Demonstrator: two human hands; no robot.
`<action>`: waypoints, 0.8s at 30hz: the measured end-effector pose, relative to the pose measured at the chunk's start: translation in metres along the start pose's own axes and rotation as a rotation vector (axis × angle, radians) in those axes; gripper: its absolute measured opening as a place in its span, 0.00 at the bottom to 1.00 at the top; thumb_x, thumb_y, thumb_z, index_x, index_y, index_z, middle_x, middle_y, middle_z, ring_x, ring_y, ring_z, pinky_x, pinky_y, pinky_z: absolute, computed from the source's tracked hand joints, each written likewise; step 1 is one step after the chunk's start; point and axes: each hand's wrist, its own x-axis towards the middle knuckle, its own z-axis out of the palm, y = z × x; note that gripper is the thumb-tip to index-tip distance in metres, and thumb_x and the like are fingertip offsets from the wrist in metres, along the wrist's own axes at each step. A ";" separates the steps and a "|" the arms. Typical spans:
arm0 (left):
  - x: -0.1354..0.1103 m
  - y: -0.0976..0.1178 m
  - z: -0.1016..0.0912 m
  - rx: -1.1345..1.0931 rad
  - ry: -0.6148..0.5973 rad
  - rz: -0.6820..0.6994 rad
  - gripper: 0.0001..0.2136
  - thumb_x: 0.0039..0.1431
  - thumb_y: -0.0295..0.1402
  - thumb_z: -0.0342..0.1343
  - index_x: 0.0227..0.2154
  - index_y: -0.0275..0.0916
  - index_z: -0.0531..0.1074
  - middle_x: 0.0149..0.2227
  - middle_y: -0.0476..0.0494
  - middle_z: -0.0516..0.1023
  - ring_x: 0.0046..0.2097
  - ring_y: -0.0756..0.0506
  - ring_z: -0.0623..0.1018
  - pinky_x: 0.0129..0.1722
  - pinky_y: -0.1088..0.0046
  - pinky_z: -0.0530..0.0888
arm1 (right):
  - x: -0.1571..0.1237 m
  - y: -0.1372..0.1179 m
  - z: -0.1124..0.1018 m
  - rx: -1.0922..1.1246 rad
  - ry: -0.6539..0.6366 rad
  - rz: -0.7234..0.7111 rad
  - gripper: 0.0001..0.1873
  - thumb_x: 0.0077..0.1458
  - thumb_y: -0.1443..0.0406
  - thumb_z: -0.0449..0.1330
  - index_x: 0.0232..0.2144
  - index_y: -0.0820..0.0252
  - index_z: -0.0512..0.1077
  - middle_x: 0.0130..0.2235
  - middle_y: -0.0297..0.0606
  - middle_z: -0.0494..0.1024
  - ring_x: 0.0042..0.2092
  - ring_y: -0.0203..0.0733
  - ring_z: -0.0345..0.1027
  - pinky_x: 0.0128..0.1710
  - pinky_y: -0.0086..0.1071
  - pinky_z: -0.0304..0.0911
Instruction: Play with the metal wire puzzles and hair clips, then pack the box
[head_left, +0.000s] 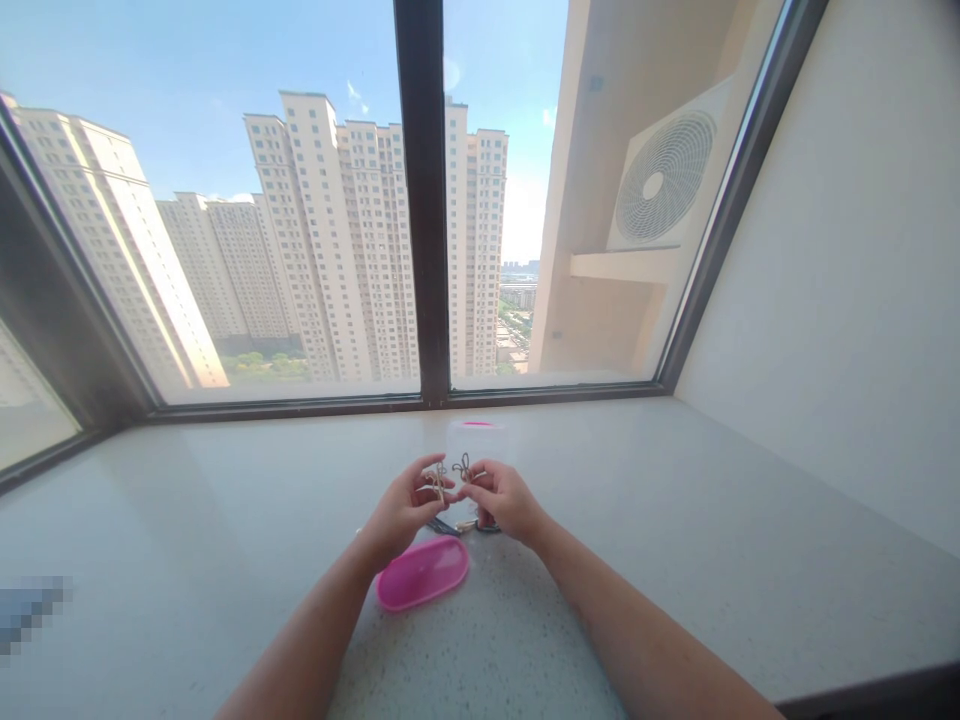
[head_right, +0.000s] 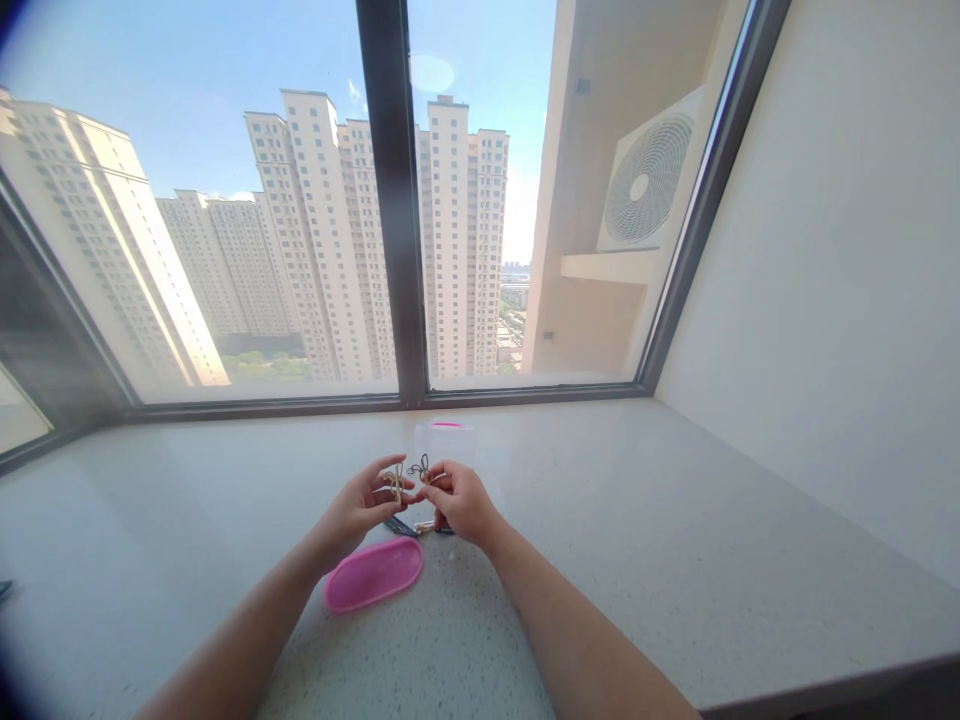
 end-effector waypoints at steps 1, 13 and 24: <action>0.000 0.001 0.000 0.000 0.004 -0.004 0.28 0.46 0.27 0.61 0.52 0.40 0.60 0.39 0.44 0.73 0.39 0.45 0.77 0.43 0.62 0.71 | 0.000 0.000 0.000 0.000 0.001 0.000 0.13 0.49 0.59 0.58 0.34 0.61 0.64 0.28 0.34 0.77 0.15 0.29 0.59 0.14 0.23 0.54; 0.001 0.000 -0.001 -0.021 0.008 0.006 0.28 0.45 0.25 0.60 0.51 0.40 0.61 0.38 0.45 0.73 0.38 0.45 0.77 0.42 0.64 0.70 | 0.000 -0.001 -0.001 0.006 0.006 0.012 0.17 0.48 0.59 0.58 0.39 0.60 0.61 0.30 0.37 0.79 0.15 0.30 0.60 0.15 0.24 0.57; 0.001 0.001 -0.001 0.007 0.015 -0.004 0.28 0.43 0.23 0.58 0.51 0.40 0.61 0.37 0.44 0.73 0.37 0.46 0.76 0.36 0.67 0.71 | -0.001 0.000 -0.001 -0.016 -0.009 0.003 0.17 0.49 0.60 0.57 0.41 0.61 0.61 0.31 0.38 0.79 0.15 0.29 0.61 0.15 0.24 0.58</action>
